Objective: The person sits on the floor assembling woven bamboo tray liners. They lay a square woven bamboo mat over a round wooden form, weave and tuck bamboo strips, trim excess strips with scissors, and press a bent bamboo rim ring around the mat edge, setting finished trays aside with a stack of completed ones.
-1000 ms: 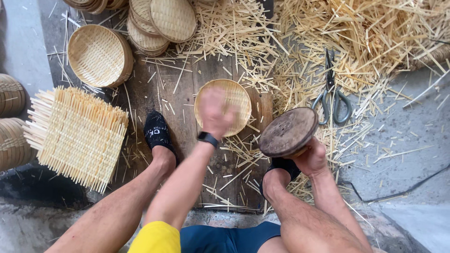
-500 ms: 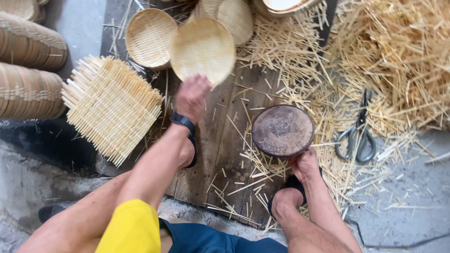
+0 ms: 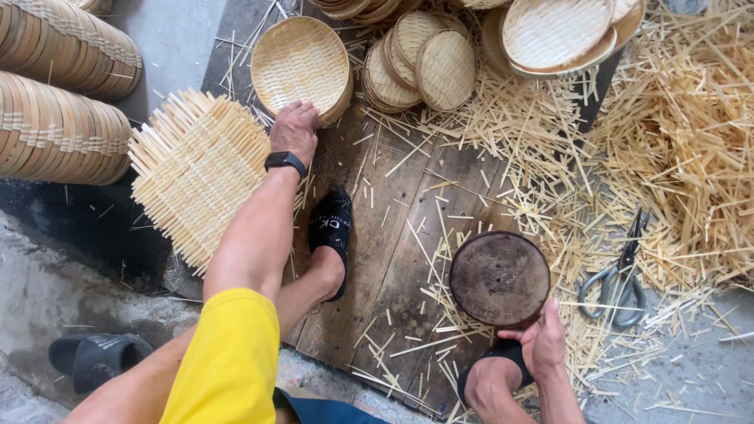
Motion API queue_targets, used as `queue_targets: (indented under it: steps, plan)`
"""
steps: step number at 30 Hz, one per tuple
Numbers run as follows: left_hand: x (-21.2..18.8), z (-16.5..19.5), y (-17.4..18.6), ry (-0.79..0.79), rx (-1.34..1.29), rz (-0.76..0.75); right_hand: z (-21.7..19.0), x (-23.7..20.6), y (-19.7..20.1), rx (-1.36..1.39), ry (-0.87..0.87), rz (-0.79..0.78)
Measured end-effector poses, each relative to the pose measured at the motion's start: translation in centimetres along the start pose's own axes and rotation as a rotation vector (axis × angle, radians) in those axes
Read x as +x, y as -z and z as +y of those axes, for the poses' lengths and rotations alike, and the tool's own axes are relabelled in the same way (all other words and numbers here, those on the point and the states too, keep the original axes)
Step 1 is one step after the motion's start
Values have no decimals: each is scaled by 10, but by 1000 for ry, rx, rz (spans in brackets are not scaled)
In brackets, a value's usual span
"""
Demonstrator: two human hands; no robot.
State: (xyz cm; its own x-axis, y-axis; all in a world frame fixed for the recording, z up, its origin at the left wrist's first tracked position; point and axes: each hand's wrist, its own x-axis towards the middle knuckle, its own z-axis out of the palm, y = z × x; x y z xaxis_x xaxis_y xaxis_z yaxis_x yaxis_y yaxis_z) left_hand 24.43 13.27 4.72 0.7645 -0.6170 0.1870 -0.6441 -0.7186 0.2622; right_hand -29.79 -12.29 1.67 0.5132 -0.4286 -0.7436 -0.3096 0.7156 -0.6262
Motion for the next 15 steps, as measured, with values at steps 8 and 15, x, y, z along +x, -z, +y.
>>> queue_targets:
  steps: [8,15]
  plan:
    - [-4,-1,-1,60,-16,-46,5,3,3,-22,21,10]
    - [3,-4,3,41,21,-96,12,8,14,-35,19,-12]
